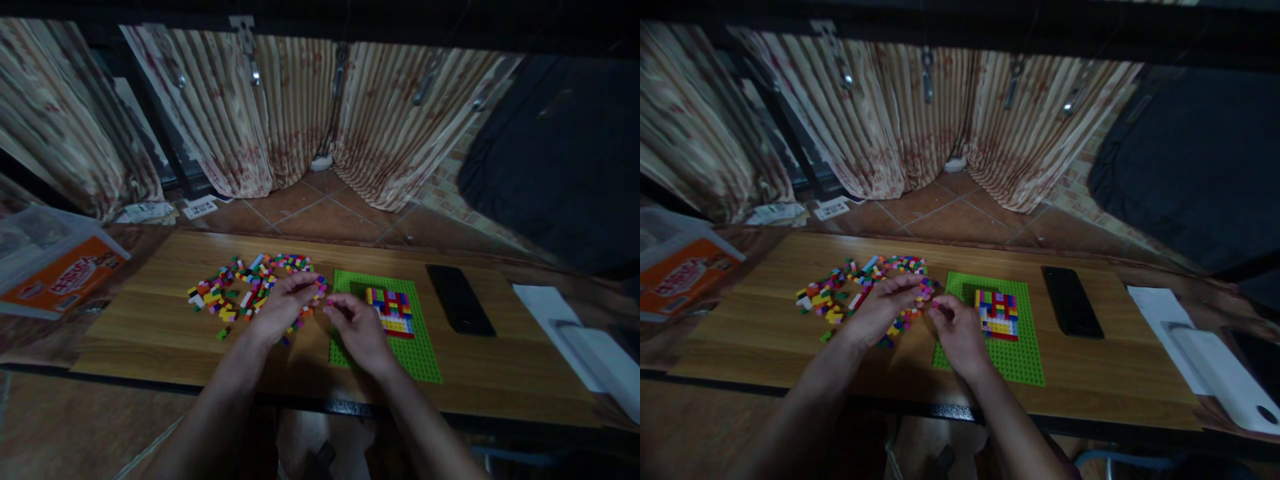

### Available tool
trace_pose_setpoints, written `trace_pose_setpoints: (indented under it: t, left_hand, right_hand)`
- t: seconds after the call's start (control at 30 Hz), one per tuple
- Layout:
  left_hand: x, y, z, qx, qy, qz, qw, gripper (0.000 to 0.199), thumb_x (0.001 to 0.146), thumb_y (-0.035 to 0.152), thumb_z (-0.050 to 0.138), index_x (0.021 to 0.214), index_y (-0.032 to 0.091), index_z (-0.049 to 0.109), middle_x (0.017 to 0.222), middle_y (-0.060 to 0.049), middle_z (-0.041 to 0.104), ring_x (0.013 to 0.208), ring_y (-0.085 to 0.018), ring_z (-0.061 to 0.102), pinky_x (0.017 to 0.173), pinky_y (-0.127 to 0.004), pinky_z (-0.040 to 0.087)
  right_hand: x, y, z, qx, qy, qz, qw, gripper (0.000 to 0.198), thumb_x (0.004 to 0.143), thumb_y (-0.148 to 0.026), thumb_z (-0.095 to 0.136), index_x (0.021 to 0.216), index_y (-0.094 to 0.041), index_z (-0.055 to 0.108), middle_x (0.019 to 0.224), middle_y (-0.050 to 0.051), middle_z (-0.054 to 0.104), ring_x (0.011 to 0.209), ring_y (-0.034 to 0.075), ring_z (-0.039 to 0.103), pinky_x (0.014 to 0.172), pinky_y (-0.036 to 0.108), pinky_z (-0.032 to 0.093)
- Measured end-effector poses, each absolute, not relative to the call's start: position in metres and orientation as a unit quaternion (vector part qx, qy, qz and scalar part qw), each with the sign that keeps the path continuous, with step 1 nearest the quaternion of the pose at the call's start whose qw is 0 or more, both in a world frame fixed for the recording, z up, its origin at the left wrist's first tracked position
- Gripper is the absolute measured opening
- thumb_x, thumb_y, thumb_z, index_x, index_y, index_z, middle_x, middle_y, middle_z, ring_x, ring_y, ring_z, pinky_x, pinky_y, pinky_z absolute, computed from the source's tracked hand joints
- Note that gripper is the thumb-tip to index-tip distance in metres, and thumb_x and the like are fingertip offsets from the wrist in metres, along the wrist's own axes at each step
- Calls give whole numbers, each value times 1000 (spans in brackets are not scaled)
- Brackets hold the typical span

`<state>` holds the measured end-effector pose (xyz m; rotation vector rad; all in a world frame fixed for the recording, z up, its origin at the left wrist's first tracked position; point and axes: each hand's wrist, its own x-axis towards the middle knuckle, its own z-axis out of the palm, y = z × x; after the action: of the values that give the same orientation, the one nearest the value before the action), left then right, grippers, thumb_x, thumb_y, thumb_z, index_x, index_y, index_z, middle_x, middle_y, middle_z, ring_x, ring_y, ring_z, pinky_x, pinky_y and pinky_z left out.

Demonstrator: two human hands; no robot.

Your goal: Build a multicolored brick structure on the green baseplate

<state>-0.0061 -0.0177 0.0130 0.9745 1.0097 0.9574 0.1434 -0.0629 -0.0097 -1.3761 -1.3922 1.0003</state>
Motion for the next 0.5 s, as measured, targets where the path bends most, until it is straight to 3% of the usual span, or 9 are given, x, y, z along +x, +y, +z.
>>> trace_pose_setpoints:
  t: [0.1,0.23,0.37,0.5]
  left_hand:
    - [-7,-18,15,410,456,419,670,29,76,25,71,102,12,67,89,-6,72,74,-13,67,71,-26,53]
    - [-9,-19,13,421,465,416,659,31,78,28,69,106,12,66,89,-6,72,70,-13,66,63,-23,53]
    - [-11,-17,9,478,470,402,623,29,81,27,65,106,13,67,82,-3,70,67,-11,63,60,-21,50]
    - [-6,-18,6,519,444,394,615,21,82,21,61,101,13,67,84,-3,69,70,-11,63,67,-22,51]
  right_hand:
    - [134,-65,-11,-574,-632,331,401,18,84,-23,57,98,-23,70,100,6,73,90,22,66,85,37,48]
    - [127,-64,-13,-552,-636,363,399,23,85,-22,56,104,-24,68,104,5,73,90,20,68,83,36,51]
    - [130,-60,-16,-570,-567,402,438,21,86,-34,57,98,-22,69,92,4,74,80,19,68,75,32,51]
    - [133,-55,-13,-560,-473,458,502,32,84,-50,57,81,-20,67,71,1,70,63,15,63,59,26,48]
